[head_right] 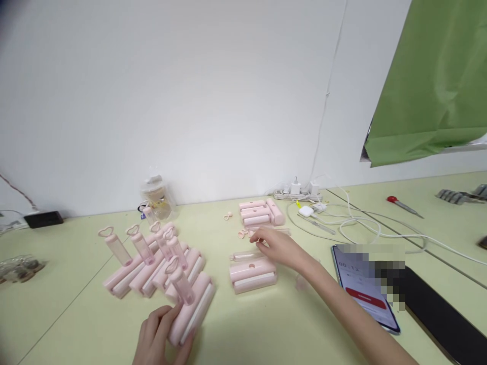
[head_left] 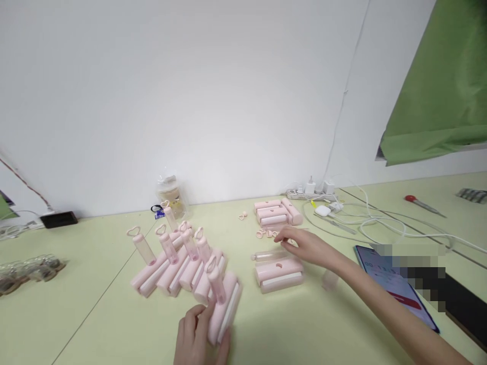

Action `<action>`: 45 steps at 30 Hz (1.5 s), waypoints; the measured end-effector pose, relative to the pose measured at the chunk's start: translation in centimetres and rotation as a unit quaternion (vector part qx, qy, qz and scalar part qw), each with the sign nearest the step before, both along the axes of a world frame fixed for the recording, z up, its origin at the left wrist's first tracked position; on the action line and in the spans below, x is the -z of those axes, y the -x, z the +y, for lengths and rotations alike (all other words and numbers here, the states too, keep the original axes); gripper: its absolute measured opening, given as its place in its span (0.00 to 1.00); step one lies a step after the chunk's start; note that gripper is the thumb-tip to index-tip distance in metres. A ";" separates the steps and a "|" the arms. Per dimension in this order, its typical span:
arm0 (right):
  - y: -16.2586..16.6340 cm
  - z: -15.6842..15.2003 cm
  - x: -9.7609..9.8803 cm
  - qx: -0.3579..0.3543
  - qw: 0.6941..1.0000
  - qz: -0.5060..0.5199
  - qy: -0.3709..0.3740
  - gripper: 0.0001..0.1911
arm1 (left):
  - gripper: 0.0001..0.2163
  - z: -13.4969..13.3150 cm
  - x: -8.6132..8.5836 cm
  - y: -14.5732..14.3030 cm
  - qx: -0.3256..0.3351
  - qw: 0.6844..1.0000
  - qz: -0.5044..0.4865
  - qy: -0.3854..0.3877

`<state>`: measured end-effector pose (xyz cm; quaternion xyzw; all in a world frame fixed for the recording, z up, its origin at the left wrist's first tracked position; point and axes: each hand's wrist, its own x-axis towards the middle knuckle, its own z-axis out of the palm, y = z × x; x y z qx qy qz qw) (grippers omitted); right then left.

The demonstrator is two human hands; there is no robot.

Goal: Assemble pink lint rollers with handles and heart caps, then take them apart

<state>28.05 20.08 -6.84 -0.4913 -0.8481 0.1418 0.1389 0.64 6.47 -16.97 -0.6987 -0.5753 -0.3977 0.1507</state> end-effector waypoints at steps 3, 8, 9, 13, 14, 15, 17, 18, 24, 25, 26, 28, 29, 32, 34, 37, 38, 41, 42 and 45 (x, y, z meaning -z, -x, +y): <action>1.7 3.0 -0.8 -0.028 0.995 -0.081 0.059 0.06 | 0.16 1.5 -0.3 -1.2 -0.035 0.999 -0.019 0.025; 3.9 5.0 0.1 -0.047 0.972 -0.187 0.135 0.09 | 0.20 3.6 -1.2 -2.7 -0.037 0.998 -0.023 0.051; 4.0 4.9 0.3 -0.045 0.972 -0.187 0.131 0.09 | 0.21 3.8 -1.4 -3.0 -0.049 0.998 -0.028 0.041; 2.9 3.2 -0.4 -0.018 0.990 -0.127 0.066 0.07 | 0.27 3.0 -2.0 -5.1 -0.080 0.993 -0.050 -0.071; 2.4 2.5 -0.9 -0.009 0.994 -0.101 0.046 0.07 | 0.28 2.8 -2.3 -5.9 -0.048 0.994 -0.042 -0.086; 1.7 1.8 -1.4 -0.001 0.997 -0.076 0.028 0.08 | 0.27 2.6 -2.7 -6.8 -0.002 0.996 -0.032 -0.082; 0.4 0.4 -2.4 0.006 1.000 -0.029 0.006 0.08 | 0.24 2.8 -3.7 -8.8 0.113 0.994 -0.002 -0.014; -0.3 -0.3 -2.8 0.006 1.000 0.002 0.000 0.09 | 0.23 3.2 -4.2 -9.6 0.142 0.989 0.000 0.039; -3.1 -3.4 -2.9 0.026 0.978 0.204 0.008 0.16 | 0.27 7.2 -6.2 -11.0 0.207 0.922 -0.064 0.322; -3.2 -3.9 -2.7 0.039 0.974 0.224 0.005 0.17 | 0.27 7.5 -6.1 -10.6 0.210 0.913 -0.082 0.339; -3.2 -4.2 -2.6 0.050 0.968 0.246 0.001 0.17 | 0.25 7.5 -6.0 -10.1 0.214 0.906 -0.097 0.352; -2.9 -4.9 -2.3 0.056 0.953 0.298 0.008 0.17 | 0.20 7.2 -5.6 -9.3 0.241 0.889 -0.120 0.371; -2.7 -5.2 -2.1 0.048 0.944 0.326 0.021 0.17 | 0.19 6.9 -5.4 -8.9 0.265 0.876 -0.132 0.382; -1.8 -6.1 -1.8 0.010 0.931 0.359 0.064 0.16 | 0.17 6.0 -4.9 -8.2 0.334 0.841 -0.160 0.395; -1.3 -6.7 -1.6 0.001 0.939 0.337 0.069 0.15 | 0.17 5.6 -4.8 -8.1 0.348 0.836 -0.167 0.389; -0.7 -7.4 -1.4 -0.002 0.953 0.295 0.066 0.14 | 0.16 5.3 -4.7 -8.1 0.349 0.844 -0.163 0.373; -0.6 -7.5 -1.4 -0.002 0.956 0.285 0.067 0.13 | 0.16 5.3 -4.7 -8.2 0.350 0.845 -0.163 0.370; -0.3 -7.4 -1.6 -0.010 0.963 0.257 0.077 0.13 | 0.17 5.4 -4.5 -8.2 0.360 0.845 -0.160 0.362; -0.2 -7.2 -1.8 -0.017 0.965 0.248 0.082 0.12 | 0.18 5.4 -4.4 -8.2 0.361 0.846 -0.158 0.359; -0.1 -6.7 -2.4 -0.047 0.968 0.226 0.096 0.12 | 0.18 5.3 -4.4 -8.1 0.359 0.849 -0.152 0.356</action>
